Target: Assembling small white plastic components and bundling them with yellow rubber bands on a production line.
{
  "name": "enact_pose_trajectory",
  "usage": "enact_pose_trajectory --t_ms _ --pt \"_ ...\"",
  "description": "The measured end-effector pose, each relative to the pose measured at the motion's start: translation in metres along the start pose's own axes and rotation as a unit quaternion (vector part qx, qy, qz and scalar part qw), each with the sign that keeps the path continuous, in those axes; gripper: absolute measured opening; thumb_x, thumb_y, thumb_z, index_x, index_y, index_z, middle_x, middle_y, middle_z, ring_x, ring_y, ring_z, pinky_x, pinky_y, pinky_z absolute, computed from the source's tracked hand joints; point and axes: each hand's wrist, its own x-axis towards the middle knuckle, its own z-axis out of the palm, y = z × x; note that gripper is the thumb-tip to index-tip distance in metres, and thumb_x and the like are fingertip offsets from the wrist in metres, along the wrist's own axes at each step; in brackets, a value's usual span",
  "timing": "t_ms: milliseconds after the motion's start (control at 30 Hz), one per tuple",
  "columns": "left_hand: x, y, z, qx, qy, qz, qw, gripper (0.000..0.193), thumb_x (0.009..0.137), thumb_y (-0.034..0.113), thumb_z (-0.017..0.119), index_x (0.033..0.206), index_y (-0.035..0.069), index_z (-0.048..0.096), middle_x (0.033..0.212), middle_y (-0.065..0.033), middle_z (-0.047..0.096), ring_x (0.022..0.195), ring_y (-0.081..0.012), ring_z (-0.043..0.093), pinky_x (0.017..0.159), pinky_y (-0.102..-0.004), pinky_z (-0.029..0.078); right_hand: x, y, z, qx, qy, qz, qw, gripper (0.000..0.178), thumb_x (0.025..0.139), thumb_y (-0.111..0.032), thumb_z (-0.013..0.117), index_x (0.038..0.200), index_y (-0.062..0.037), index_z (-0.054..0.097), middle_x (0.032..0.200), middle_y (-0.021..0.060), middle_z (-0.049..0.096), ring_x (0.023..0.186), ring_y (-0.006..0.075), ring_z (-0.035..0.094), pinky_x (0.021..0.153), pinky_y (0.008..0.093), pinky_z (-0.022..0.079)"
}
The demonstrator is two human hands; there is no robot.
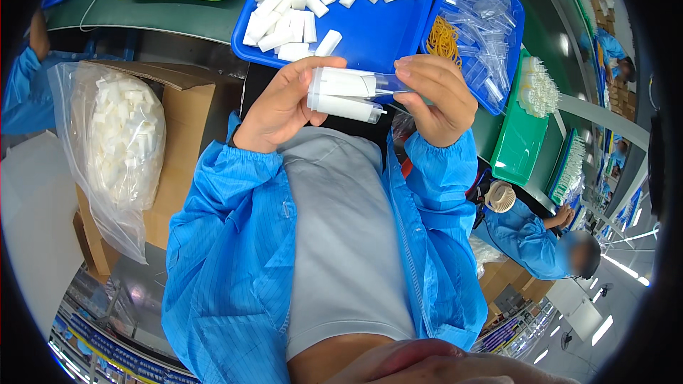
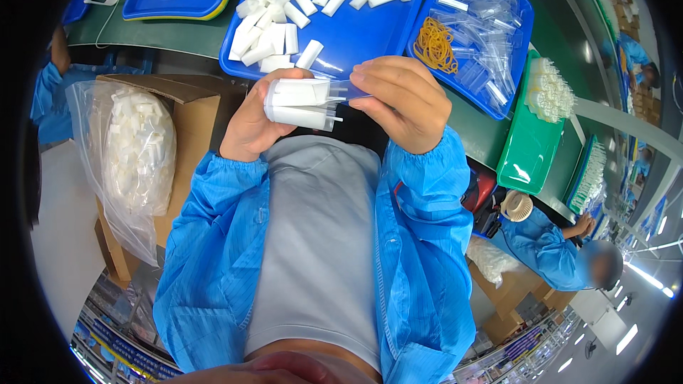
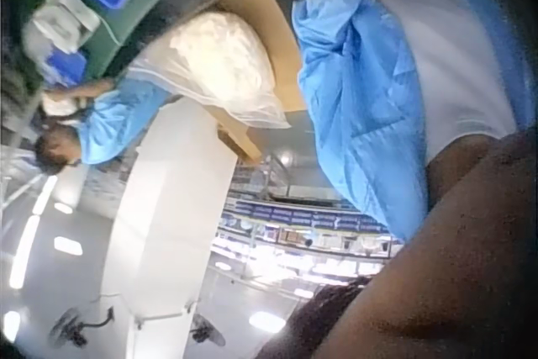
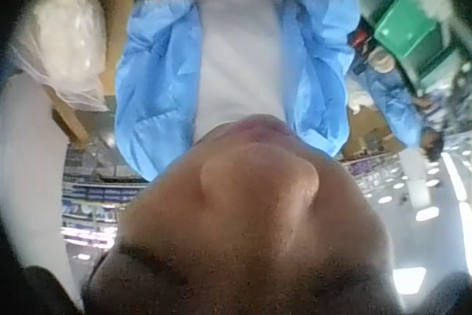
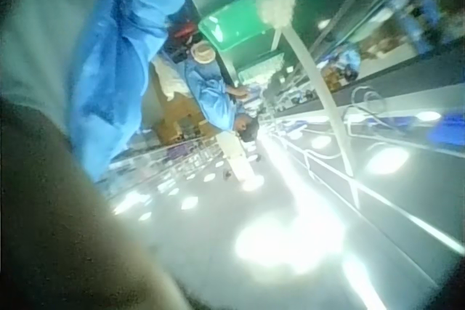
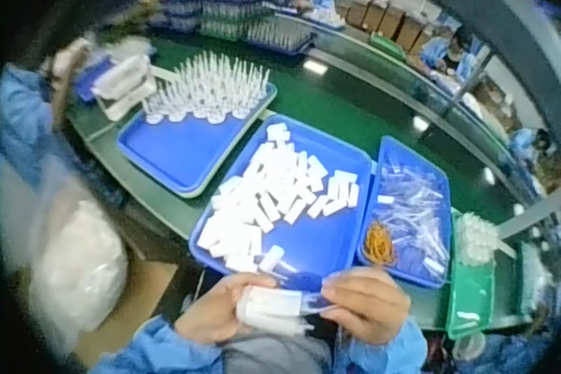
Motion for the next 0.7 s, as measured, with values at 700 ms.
enact_pose_trajectory --t_ms 700 --pt "-0.002 0.01 0.017 0.046 0.007 -0.03 0.998 0.039 0.099 0.032 0.046 0.122 0.001 0.051 0.093 -0.0117 0.063 0.066 -0.0119 0.064 0.053 -0.0209 0.055 0.001 -0.016 0.005 -0.05 -0.023 -0.006 0.998 0.028 0.062 -0.005 0.08 0.087 -0.0008 0.069 0.088 0.0082 0.067 0.082 0.0247 0.063 0.069 0.0318 0.052"
